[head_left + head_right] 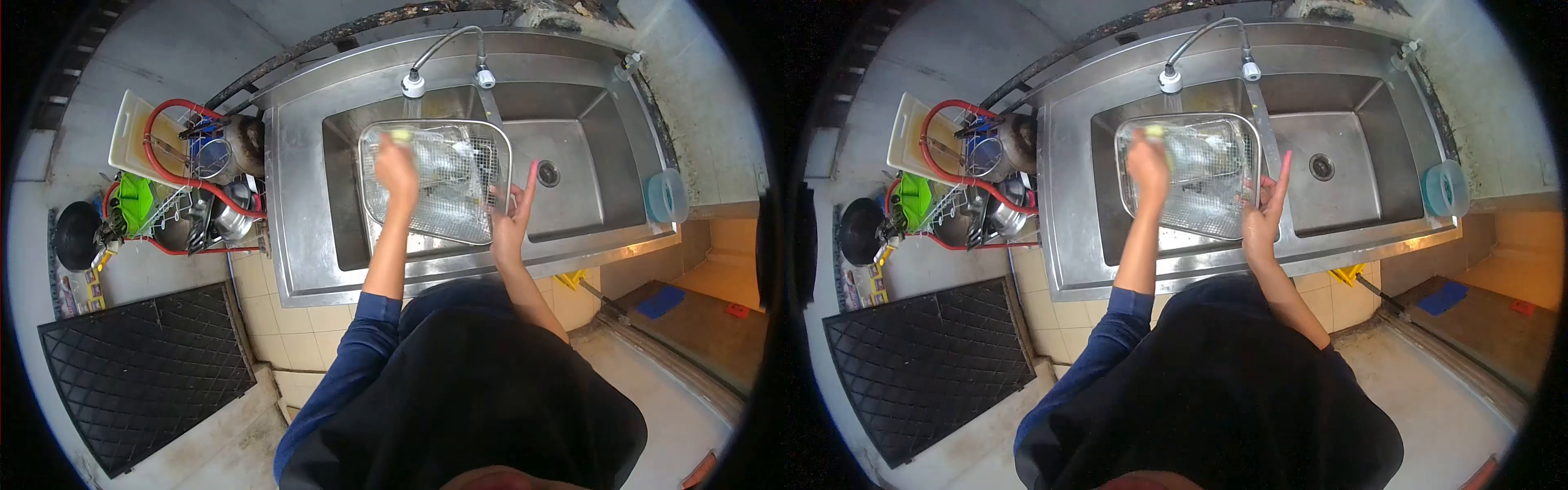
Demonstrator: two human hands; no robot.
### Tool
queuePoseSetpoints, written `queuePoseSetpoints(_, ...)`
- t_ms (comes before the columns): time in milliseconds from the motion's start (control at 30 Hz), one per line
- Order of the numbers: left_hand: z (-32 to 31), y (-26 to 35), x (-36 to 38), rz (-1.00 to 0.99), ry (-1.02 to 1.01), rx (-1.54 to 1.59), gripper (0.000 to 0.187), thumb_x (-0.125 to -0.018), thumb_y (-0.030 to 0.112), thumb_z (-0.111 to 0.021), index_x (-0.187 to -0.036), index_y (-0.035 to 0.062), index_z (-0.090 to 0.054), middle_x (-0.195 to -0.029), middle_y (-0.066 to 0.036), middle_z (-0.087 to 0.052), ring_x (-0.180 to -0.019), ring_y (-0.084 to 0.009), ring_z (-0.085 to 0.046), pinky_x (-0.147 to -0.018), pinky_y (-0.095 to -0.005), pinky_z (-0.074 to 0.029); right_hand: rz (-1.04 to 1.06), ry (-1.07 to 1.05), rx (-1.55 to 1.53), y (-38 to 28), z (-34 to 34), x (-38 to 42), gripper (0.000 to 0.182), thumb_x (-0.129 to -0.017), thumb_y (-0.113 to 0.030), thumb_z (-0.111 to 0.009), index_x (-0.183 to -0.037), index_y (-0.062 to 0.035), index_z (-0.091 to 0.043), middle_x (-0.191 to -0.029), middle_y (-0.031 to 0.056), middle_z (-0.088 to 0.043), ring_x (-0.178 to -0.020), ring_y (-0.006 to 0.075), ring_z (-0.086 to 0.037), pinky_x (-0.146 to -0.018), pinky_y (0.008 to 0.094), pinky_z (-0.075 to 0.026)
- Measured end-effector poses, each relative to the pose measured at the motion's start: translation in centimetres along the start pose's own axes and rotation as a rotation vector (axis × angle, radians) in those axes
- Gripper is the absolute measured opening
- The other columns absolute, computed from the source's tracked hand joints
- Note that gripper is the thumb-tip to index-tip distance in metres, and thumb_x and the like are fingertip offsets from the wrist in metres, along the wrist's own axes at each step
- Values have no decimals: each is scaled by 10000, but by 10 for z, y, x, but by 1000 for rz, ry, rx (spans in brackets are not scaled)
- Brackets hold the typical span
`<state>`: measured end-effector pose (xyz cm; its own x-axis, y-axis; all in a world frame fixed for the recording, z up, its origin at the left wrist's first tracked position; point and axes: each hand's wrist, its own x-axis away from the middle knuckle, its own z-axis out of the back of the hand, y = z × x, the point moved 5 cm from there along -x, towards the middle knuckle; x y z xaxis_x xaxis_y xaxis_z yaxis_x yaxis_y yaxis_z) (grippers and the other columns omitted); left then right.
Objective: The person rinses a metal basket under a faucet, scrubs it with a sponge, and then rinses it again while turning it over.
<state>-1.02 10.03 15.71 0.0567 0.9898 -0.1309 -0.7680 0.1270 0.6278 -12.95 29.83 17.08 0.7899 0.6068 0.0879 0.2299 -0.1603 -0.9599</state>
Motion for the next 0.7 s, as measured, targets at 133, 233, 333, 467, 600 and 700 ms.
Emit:
queuePoseSetpoints(133,-13,16,11,-243,-70,206,284,-823,84,-618,-1074,-35,-557,-822,-245,-655,-741,-369,-662,-640,-465,-497,-27,-27,-37,1,-6,3,993,-706,226,-413,-1513,-277,-125,-1063,71,-428,-987,173,-495,-785,257,-494)
queuePoseSetpoints(233,-17,54,47,-639,-224,182,283,-813,77,-628,-1066,-34,-565,-821,-244,-658,-739,-373,-661,-624,-453,-500,10,-60,11,5,-11,-1,1009,-687,227,-409,-1512,-280,-128,-1067,73,-418,-1006,188,-483,-792,262,-487)
queuePoseSetpoints(333,-6,27,22,-410,-110,103,273,-807,76,-632,-1055,-22,-570,-839,-248,-657,-753,-392,-655,-623,-455,-497,90,-96,104,0,-3,-3,1029,-669,227,-411,-1507,-294,-119,-1135,93,-381,-1034,200,-514,-767,279,-525)
queuePoseSetpoints(467,-31,25,38,-219,-237,175,349,-770,82,-628,-1100,-17,-573,-827,-249,-647,-694,-391,-643,-611,-466,-510,15,-68,30,0,-9,1,1023,-651,213,-410,-1515,-257,-126,-1072,79,-406,-992,174,-485,-839,262,-453)
queuePoseSetpoints(600,-24,70,85,-668,-249,284,335,-773,90,-614,-1093,-8,-588,-835,-235,-657,-680,-377,-650,-603,-468,-513,68,-81,79,6,-5,-3,1035,-646,219,-408,-1510,-273,-117,-1110,92,-398,-1021,195,-512,-790,264,-490)
queuePoseSetpoints(700,-4,51,58,-545,-110,189,325,-807,68,-611,-1108,-42,-564,-827,-232,-654,-754,-391,-648,-646,-456,-499,34,-67,-69,-1,-3,-3,1047,-638,223,-417,-1502,-292,-124,-1116,100,-390,-1039,233,-535,-730,271,-540)
